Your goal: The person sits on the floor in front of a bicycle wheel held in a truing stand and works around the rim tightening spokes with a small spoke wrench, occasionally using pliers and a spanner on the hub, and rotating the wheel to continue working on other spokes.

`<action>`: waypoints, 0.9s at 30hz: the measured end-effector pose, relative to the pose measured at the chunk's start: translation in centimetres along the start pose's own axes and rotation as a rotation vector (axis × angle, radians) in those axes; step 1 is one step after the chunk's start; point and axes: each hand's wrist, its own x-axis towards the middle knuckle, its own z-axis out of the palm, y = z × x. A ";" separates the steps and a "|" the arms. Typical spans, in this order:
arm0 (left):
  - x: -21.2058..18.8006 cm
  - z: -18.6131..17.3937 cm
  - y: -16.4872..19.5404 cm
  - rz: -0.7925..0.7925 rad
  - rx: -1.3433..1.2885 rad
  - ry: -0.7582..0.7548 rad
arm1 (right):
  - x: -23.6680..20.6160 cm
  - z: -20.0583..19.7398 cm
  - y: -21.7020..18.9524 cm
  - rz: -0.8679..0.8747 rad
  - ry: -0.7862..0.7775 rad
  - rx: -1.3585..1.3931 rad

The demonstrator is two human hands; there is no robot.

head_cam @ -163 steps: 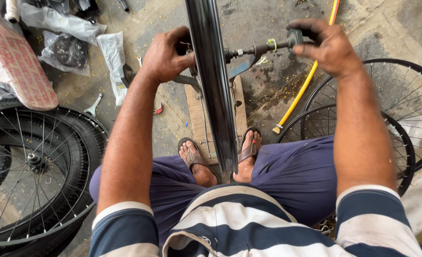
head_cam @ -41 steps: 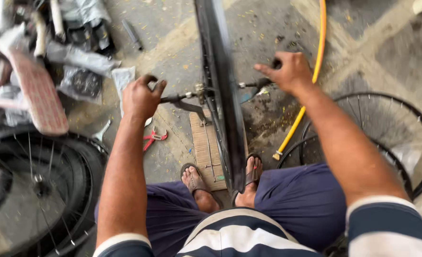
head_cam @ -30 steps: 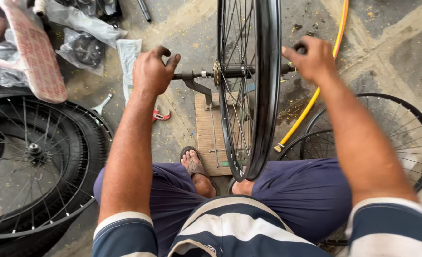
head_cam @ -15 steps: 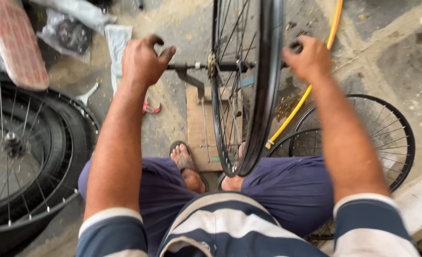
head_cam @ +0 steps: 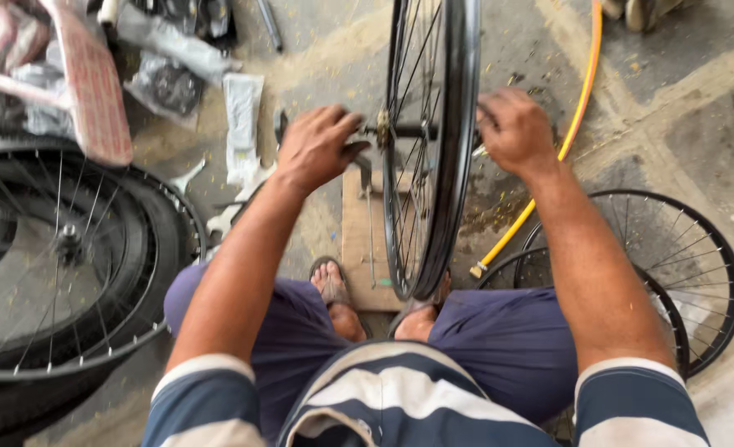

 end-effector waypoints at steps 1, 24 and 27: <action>-0.1 0.3 0.7 -0.043 -0.007 -0.024 | -0.2 0.3 -0.7 0.113 -0.160 0.071; 0.4 0.4 -1.2 -0.231 -0.236 -0.012 | 1.6 0.1 -2.4 0.398 -0.565 -0.076; 0.9 -0.4 -0.9 -0.453 -0.449 -0.078 | 1.7 -0.3 -2.8 0.226 -0.231 0.193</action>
